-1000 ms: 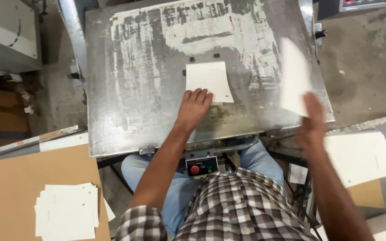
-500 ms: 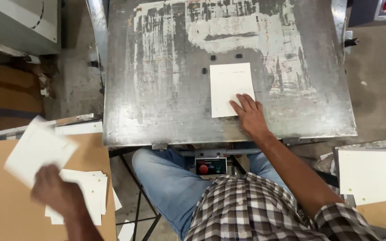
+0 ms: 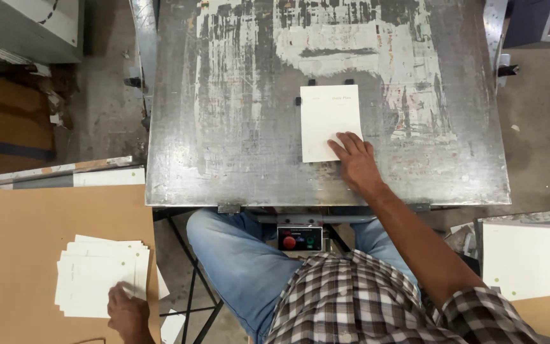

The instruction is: Manually placing paper sheets into a machine for processing and stacking the finished results.

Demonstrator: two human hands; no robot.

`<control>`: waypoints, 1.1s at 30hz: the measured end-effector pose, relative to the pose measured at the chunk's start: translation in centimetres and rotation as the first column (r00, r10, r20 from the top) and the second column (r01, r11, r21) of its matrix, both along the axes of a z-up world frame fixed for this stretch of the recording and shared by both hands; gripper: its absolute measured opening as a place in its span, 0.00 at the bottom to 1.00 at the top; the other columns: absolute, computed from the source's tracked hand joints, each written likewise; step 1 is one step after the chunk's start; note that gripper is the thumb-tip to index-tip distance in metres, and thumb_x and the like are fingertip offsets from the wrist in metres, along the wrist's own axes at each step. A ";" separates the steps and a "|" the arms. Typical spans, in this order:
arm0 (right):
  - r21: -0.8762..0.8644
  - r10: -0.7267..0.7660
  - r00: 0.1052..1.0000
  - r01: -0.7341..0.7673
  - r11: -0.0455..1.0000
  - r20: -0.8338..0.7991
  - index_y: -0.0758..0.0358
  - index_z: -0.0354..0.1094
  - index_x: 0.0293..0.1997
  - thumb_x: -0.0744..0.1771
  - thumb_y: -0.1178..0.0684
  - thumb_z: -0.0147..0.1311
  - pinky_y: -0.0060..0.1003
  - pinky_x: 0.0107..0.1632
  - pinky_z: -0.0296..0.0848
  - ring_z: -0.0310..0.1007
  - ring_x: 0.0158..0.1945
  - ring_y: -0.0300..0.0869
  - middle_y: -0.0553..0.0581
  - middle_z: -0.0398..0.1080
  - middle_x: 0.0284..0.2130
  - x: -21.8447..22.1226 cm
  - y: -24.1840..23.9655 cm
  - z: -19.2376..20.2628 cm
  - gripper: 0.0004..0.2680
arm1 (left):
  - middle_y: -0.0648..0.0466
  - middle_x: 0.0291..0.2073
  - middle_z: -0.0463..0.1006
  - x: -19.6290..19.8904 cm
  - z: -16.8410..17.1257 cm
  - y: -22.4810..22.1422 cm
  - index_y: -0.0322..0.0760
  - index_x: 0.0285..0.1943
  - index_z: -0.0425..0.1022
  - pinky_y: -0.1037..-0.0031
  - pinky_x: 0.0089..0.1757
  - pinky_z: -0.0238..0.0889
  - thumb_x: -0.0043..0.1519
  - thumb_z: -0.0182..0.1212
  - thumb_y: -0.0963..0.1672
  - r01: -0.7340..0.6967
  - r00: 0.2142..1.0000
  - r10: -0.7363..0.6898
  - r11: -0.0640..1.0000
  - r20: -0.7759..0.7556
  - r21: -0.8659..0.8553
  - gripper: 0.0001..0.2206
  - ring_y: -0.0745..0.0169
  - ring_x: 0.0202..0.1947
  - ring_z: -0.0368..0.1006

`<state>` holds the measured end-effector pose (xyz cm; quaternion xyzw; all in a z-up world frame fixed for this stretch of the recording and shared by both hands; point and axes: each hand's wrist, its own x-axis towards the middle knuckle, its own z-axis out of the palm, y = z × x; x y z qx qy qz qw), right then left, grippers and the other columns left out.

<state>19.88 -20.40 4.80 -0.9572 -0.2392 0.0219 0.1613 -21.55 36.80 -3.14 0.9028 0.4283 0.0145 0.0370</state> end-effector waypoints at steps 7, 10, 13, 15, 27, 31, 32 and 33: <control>-0.001 0.016 0.999 -0.016 1.000 -0.033 0.58 0.63 0.67 0.64 0.65 0.45 0.57 0.67 0.55 0.52 0.73 0.53 0.60 0.58 0.69 0.4 -0.4 -0.4 0.22 | 0.40 0.70 0.68 -1.6 -1.8 -2.0 0.34 0.70 0.68 0.36 0.53 0.57 0.56 0.57 0.42 0.045 0.996 -0.052 0.994 0.067 0.103 0.28 0.34 0.65 0.65; -0.079 0.047 0.999 -0.048 0.996 -0.020 0.58 0.63 0.68 0.64 0.66 0.45 0.58 0.66 0.54 0.52 0.73 0.52 0.61 0.57 0.69 0.5 -0.6 -0.7 0.22 | 0.42 0.70 0.68 -1.0 -1.4 -5.2 0.37 0.69 0.68 0.41 0.58 0.57 0.64 0.60 0.44 0.100 0.989 -0.117 0.979 0.088 0.176 0.22 0.39 0.66 0.67; -0.146 0.075 0.997 -0.079 0.986 -0.032 0.56 0.62 0.70 0.65 0.61 0.47 0.58 0.67 0.54 0.51 0.75 0.51 0.59 0.55 0.72 0.8 -0.4 0.6 0.23 | 0.46 0.69 0.69 0.2 -1.2 -9.2 0.41 0.67 0.68 0.44 0.61 0.57 0.65 0.60 0.43 0.130 0.976 -0.159 0.974 0.152 0.183 0.20 0.44 0.67 0.67; -0.090 0.041 0.984 -0.057 0.994 -0.172 0.58 0.59 0.68 0.64 0.38 0.54 0.65 0.63 0.48 0.49 0.72 0.53 0.62 0.54 0.68 1.2 0.2 2.6 0.26 | 0.47 0.68 0.70 1.3 -0.6 -11.8 0.42 0.67 0.69 0.45 0.59 0.58 0.58 0.57 0.39 0.187 0.954 -0.218 0.969 0.206 0.159 0.24 0.44 0.66 0.68; -0.181 -0.086 0.992 0.069 0.981 -0.087 0.60 0.54 0.75 0.70 0.29 0.40 0.77 0.62 0.47 0.55 0.72 0.53 0.65 0.72 0.54 7.9 2.2 1.7 0.29 | 0.39 0.60 0.73 1.0 -4.6 -17.4 0.32 0.59 0.72 0.53 0.54 0.66 0.53 0.57 0.38 0.359 0.890 -0.280 0.917 0.359 -0.175 0.21 0.33 0.57 0.71; -0.058 -0.112 0.990 0.107 0.993 -0.086 0.60 0.56 0.72 0.71 0.29 0.42 0.81 0.59 0.42 0.54 0.69 0.58 0.64 0.72 0.54 10.8 1.7 7.4 0.27 | 0.37 0.59 0.73 0.6 -7.1 -16.9 0.30 0.58 0.72 0.54 0.53 0.67 0.53 0.61 0.41 0.416 0.875 -0.327 0.885 0.357 -0.209 0.21 0.32 0.57 0.71; 0.073 -0.096 0.990 0.089 0.993 0.106 0.60 0.61 0.69 0.72 0.33 0.45 0.75 0.60 0.47 0.58 0.67 0.56 0.63 0.73 0.55 10.5 1.5 9.1 0.24 | 0.35 0.57 0.73 0.6 -7.3 -16.4 0.29 0.58 0.71 0.54 0.51 0.67 0.52 0.64 0.42 0.447 0.856 -0.345 0.867 0.385 -0.219 0.23 0.32 0.55 0.71; 0.183 -0.104 0.949 0.050 0.982 0.297 0.60 0.65 0.66 0.73 0.36 0.49 0.69 0.62 0.52 0.63 0.66 0.54 0.62 0.73 0.56 10.2 0.9 10.8 0.20 | 0.34 0.56 0.73 0.5 -7.6 -16.4 0.27 0.58 0.71 0.54 0.49 0.68 0.50 0.67 0.44 0.480 0.837 -0.360 0.845 0.413 -0.236 0.26 0.31 0.53 0.72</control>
